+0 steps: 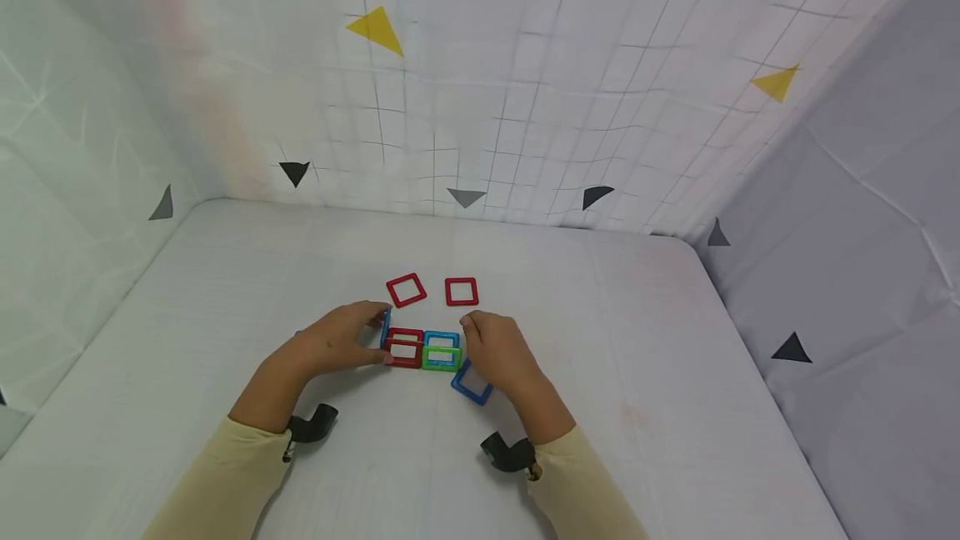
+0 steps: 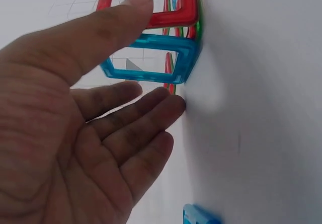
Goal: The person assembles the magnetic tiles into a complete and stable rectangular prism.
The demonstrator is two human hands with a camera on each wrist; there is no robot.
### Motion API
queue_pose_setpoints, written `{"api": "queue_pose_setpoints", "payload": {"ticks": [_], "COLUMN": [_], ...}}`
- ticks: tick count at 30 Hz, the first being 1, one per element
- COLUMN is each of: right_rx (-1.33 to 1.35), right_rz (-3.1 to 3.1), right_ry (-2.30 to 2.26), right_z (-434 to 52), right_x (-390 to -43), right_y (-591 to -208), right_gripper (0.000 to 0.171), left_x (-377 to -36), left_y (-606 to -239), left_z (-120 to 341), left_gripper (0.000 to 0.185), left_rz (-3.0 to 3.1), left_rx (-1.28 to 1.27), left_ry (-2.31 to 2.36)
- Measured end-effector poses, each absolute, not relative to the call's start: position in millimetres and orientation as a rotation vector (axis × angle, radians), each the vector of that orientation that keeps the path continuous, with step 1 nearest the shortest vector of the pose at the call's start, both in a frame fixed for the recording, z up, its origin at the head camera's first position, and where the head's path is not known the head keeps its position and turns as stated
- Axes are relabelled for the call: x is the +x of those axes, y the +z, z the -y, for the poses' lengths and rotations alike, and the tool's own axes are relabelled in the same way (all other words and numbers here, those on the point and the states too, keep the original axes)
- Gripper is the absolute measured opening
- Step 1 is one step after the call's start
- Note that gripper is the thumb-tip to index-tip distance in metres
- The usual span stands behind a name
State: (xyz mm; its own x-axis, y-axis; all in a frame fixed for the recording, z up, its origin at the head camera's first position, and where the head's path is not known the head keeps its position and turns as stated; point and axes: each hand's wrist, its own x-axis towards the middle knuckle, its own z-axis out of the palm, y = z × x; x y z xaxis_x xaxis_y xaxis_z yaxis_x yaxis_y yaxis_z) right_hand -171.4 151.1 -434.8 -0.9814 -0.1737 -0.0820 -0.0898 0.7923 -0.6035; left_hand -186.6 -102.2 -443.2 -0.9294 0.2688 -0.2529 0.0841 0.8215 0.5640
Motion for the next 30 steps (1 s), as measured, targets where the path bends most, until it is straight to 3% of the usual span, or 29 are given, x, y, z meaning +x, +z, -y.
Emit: {"api": "queue_pose_setpoints", "payload": {"ticks": [5,15,24,30], "right_rx": [-0.160,-0.244,-0.255,-0.335], "right_rz": [-2.753,-2.752,-2.742,-2.715], "right_ry": [-1.045,-0.955,-0.893,-0.862], "right_z": [-148.9,-146.4,-142.2,-138.2], "right_x": [-172.8,-172.3,-169.3,-165.7], "right_y": [-442.9,-444.3,-441.3,-439.1], "right_gripper": [0.044,0.045,0.040,0.040], "left_x": [-185.1,-186.2,-191.7,-193.3], "left_y": [-439.8,-439.2,-442.3,-445.8], "left_z": [101.2,104.2,109.4,108.3], "left_gripper": [0.081,0.074,0.044,0.036], "left_rz": [-2.712,-2.713,-2.750,-2.777], "left_rx": [0.255,0.248,0.258,0.241], "left_ry": [0.784,0.772,0.792,0.773]}}
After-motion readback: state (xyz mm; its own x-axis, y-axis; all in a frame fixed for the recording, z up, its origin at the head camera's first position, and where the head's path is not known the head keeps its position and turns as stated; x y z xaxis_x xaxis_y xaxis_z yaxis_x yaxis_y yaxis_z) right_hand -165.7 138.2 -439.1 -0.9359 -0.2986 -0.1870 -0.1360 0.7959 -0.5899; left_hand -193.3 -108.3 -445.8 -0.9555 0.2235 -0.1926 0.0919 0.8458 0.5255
